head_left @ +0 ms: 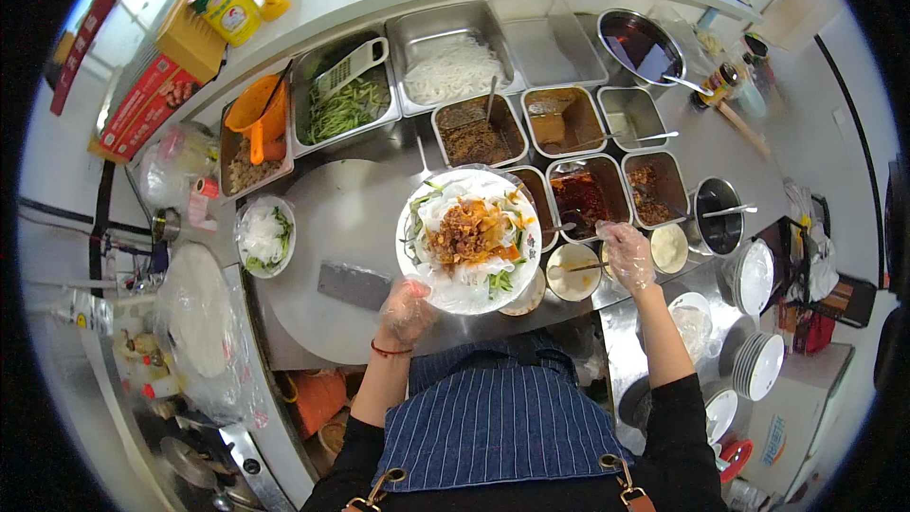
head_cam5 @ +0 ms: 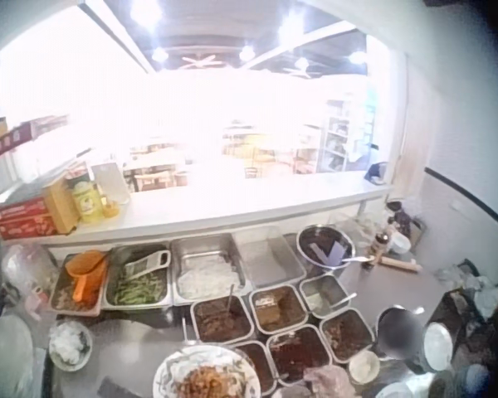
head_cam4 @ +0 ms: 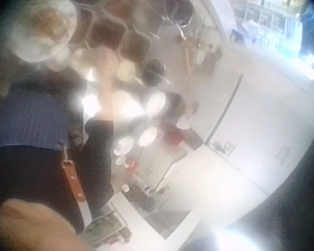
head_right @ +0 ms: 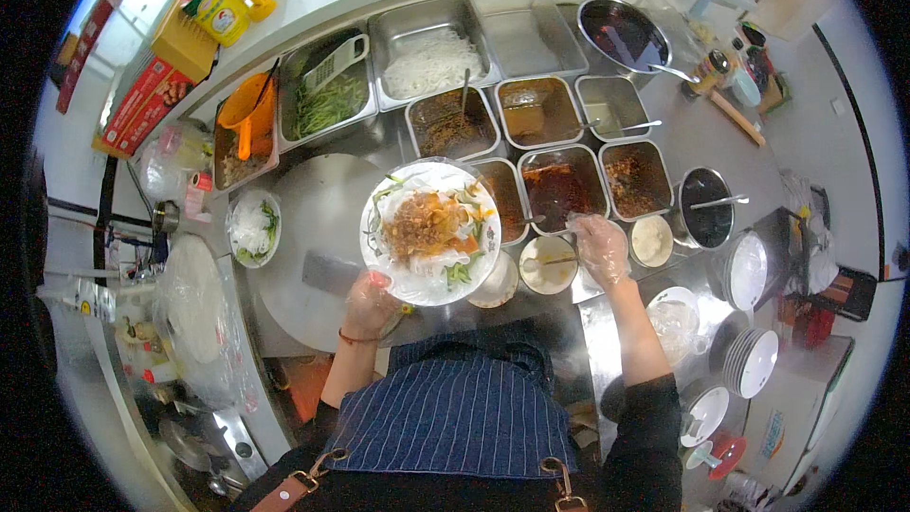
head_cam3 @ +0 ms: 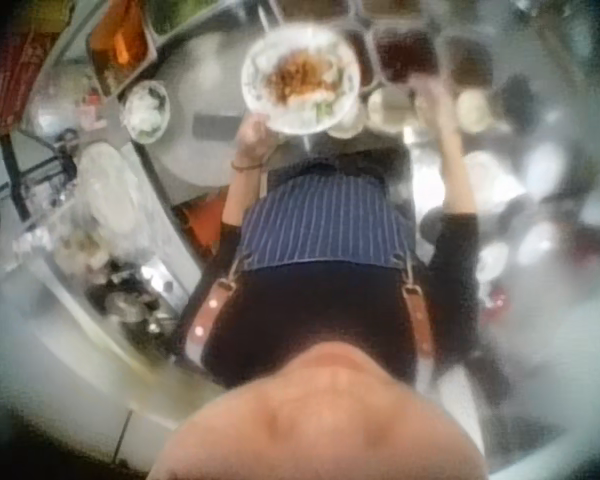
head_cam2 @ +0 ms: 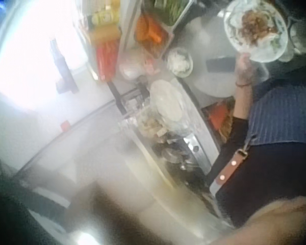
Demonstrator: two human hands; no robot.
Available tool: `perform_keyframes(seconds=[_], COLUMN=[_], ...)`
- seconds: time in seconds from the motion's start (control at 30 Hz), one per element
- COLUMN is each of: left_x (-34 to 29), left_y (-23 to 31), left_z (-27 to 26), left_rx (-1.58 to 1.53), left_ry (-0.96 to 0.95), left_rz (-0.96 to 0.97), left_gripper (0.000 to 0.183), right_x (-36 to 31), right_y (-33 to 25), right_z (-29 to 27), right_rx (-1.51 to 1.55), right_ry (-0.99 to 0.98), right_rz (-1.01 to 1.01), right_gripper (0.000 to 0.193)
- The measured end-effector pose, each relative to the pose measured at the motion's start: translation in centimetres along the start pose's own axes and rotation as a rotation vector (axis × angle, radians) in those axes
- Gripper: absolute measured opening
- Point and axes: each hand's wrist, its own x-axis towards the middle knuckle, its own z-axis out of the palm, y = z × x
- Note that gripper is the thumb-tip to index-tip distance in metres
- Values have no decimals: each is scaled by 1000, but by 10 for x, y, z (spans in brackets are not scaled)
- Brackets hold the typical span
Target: The person assembles two noodle dishes by layering rice noodles, shredded vegetables, and various sauces into bowls. They then wrap each bowl in plastic and place them on the counter.
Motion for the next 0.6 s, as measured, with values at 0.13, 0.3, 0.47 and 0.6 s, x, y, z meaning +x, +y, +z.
perform_keyframes(seconds=[0.13, 0.3, 0.47, 0.6], left_x=[9, 16, 15, 16], left_y=[-8, -12, -14, -17], left_z=[-7, 3, 5, -7], left_rx=[179, -4, 24, 60], left_ry=[72, 108, 113, 82], left_rz=[-42, -111, -115, -130], left_gripper=[55, 54, 53, 44], right_x=[-4, -6, -5, 4], right_y=[13, 36, 40, 9], right_z=[8, -7, -17, -34], right_rx=[269, 656, 727, 598], right_ry=[122, 321, 360, 369], right_rz=[488, 718, 711, 637], right_gripper=[29, 26, 26, 23])
